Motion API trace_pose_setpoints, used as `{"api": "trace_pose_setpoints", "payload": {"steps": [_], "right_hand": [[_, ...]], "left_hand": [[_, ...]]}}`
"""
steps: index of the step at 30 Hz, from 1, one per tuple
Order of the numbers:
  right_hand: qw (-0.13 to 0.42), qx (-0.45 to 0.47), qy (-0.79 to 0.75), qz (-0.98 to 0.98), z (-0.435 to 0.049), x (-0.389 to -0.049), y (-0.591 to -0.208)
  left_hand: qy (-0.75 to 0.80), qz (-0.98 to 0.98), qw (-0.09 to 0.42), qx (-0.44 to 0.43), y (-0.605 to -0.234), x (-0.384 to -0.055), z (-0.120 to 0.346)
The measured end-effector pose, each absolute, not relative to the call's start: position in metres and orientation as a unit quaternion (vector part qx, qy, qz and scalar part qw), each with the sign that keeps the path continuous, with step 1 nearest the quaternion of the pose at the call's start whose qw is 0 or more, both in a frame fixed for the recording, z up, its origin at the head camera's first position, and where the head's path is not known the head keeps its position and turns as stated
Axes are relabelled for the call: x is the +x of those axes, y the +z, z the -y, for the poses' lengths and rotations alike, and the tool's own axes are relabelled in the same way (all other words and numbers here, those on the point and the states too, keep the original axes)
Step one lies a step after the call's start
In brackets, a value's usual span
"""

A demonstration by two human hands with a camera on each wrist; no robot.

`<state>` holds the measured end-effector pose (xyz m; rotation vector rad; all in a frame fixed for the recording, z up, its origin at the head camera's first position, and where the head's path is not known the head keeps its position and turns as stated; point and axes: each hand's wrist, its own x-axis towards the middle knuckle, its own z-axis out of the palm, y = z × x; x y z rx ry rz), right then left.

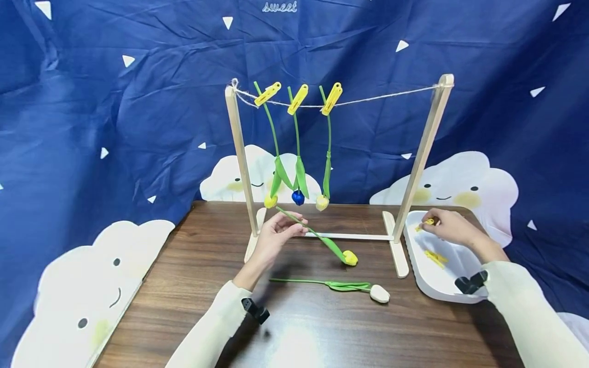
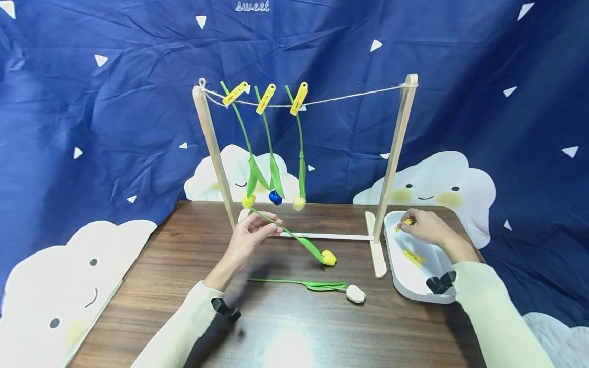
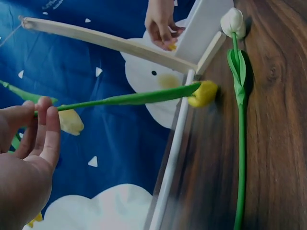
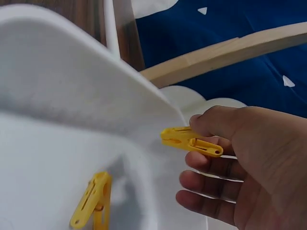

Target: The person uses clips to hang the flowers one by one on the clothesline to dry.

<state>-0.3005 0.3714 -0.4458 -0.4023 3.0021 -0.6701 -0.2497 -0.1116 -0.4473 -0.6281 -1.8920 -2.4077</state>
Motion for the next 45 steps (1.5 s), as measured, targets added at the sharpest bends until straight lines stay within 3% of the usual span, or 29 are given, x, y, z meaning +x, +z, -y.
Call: {"api": "trace_pose_setpoints", "payload": {"steps": [5,11,16,23,28,45], "right_hand": [[-0.024,-0.154,-0.201,-0.967,-0.363,-0.300,-0.437],[-0.032,-0.178,-0.189,-0.965,-0.349,-0.292,-0.422],[-0.001,-0.201,-0.168,-0.965,-0.340,-0.286,-0.408],[0.082,-0.215,-0.197,-0.953,-0.325,-0.277,-0.388],[0.094,-0.231,-0.195,-0.949,-0.313,-0.271,-0.375],[0.024,-0.262,-0.226,-0.938,-0.271,-0.268,-0.344]], "left_hand": [[-0.759,0.621,0.017,-0.196,-0.440,-0.251,0.106],[-0.728,0.640,0.017,-0.247,-0.435,-0.252,0.101],[-0.739,0.633,0.009,-0.230,-0.433,-0.253,0.093],[-0.746,0.628,0.027,-0.221,-0.427,-0.255,0.084],[-0.744,0.629,0.040,-0.223,-0.420,-0.257,0.078],[-0.746,0.621,0.068,-0.229,-0.391,-0.264,0.051]]}}
